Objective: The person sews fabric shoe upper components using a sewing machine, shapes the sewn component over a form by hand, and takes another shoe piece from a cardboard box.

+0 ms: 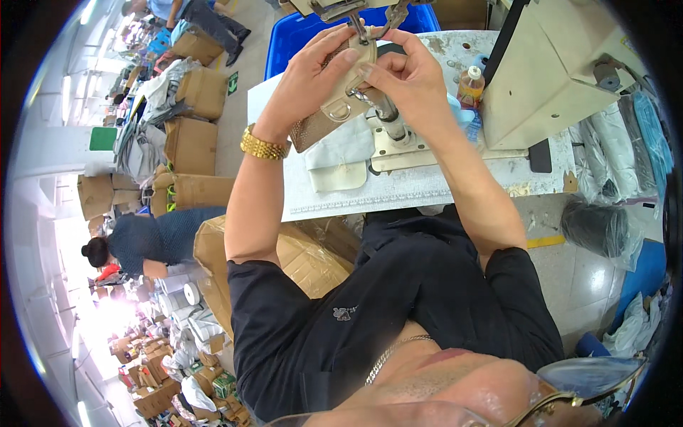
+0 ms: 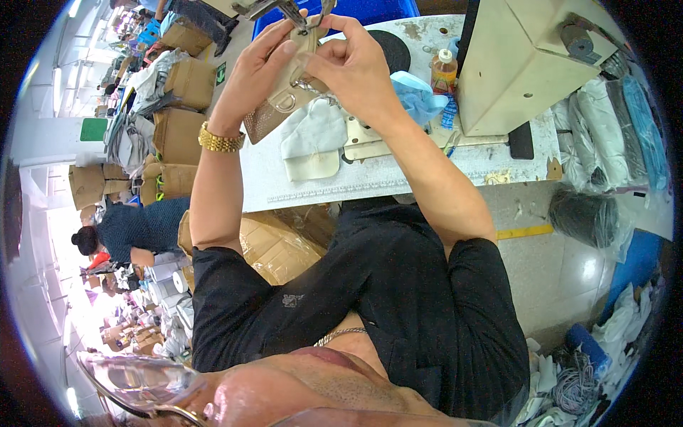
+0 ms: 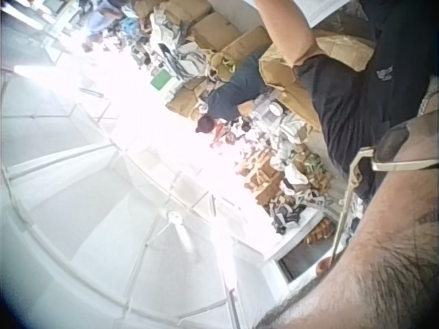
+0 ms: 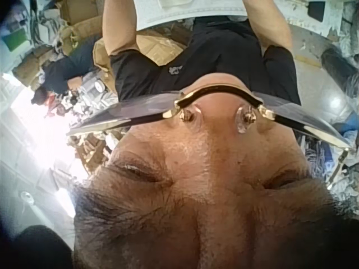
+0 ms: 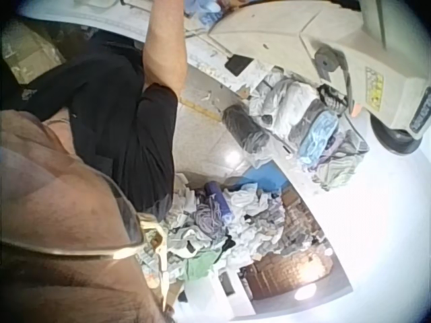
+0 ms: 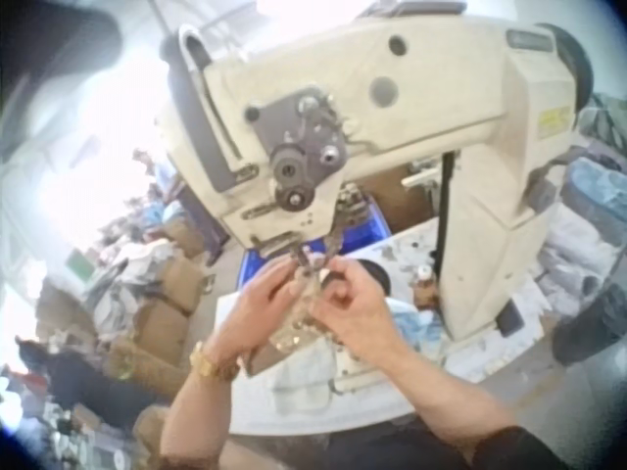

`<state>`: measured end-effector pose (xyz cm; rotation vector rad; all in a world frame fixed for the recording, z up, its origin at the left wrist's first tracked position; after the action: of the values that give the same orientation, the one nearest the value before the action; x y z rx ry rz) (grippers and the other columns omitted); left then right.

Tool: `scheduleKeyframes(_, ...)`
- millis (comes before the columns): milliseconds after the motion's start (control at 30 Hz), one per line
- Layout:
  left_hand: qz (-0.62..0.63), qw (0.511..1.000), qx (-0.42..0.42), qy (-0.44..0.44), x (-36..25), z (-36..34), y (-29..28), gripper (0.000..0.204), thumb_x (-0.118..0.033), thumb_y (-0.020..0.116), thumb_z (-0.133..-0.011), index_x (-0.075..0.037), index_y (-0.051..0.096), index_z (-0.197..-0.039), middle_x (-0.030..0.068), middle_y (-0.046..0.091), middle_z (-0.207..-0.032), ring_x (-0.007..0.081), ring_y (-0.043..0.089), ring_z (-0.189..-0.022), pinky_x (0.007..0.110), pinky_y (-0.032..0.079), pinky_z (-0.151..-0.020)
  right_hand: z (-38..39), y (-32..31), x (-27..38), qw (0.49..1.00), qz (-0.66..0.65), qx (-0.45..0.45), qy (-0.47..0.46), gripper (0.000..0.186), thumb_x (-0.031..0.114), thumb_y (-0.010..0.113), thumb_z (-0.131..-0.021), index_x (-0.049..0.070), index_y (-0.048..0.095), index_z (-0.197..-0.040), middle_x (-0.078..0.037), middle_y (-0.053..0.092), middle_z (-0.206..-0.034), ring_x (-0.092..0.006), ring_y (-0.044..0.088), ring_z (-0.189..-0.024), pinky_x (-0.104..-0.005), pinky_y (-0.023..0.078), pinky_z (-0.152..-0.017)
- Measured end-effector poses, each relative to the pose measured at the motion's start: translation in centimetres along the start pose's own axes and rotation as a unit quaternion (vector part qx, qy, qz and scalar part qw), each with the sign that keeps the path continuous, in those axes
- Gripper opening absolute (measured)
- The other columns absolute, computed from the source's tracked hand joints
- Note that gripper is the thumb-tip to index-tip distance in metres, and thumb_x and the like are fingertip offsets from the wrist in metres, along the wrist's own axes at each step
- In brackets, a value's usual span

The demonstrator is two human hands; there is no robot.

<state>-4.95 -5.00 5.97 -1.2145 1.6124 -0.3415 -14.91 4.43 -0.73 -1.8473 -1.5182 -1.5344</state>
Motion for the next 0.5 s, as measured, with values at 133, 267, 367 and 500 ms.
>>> scheduleKeyframes(133, 0.035, 0.995, 0.09, 0.007, 1.4, -0.6, 0.1, 0.043, -0.026, 0.053, -0.097, -0.002, 0.052, -0.132, 0.0165, 0.052, -0.134, 0.0265, 0.052, -0.123, 0.034, 0.04, -0.102, 0.0, 0.4, 0.3, 1.0, -0.009, -0.007, 0.014, 0.05, 0.011, 0.073, -0.083, -0.002, 0.047, -0.123, -0.009, 0.068, -0.077, -0.0108, 0.066, -0.071, -0.0219, 0.05, -0.061)
scheduleKeyframes(267, 0.027, 0.997, 0.065, -0.036, 1.8, -0.1, 0.7, 0.042, -0.027, 0.05, -0.098, -0.002, 0.053, -0.132, 0.0159, 0.053, -0.133, 0.0269, 0.052, -0.122, 0.035, 0.04, -0.103, 0.0, 0.2, 0.0, 1.0, 0.011, -0.008, 0.0, 0.051, 0.011, 0.072, -0.083, -0.003, 0.046, -0.124, -0.01, 0.069, -0.078, -0.0104, 0.065, -0.07, -0.0216, 0.049, -0.061)
scheduleKeyframes(367, 0.083, 0.995, 0.042, -0.037, 1.4, 0.1, 0.9, 0.04, -0.026, 0.048, -0.099, -0.002, 0.054, -0.131, 0.0156, 0.053, -0.133, 0.027, 0.052, -0.122, 0.035, 0.04, -0.102, 0.0, 0.1, 0.0, 1.0, 0.023, -0.013, 0.016, 0.051, 0.011, 0.072, -0.083, -0.003, 0.046, -0.124, -0.01, 0.069, -0.077, -0.0098, 0.065, -0.07, -0.0212, 0.049, -0.06)
scheduleKeyframes(500, 0.1, 0.994, 0.018, -0.041, 1.7, 0.3, 1.2, 0.038, -0.026, 0.047, -0.1, -0.001, 0.054, -0.128, 0.016, 0.056, -0.126, 0.0277, 0.054, -0.117, 0.034, 0.041, -0.1, 0.0, 0.3, 0.6, 0.999, 0.028, -0.015, 0.003, 0.048, 0.009, 0.071, -0.082, -0.002, 0.049, -0.123, -0.008, 0.068, -0.076, -0.0083, 0.063, -0.068, -0.0213, 0.048, -0.059)
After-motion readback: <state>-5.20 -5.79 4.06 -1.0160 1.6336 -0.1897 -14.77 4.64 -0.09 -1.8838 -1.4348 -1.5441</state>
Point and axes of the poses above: each hand's wrist, its own z-axis away from the middle knuckle, its own y-axis out of the palm, x = y × z, the point moved 6 cm from there along -z, towards the middle knuckle
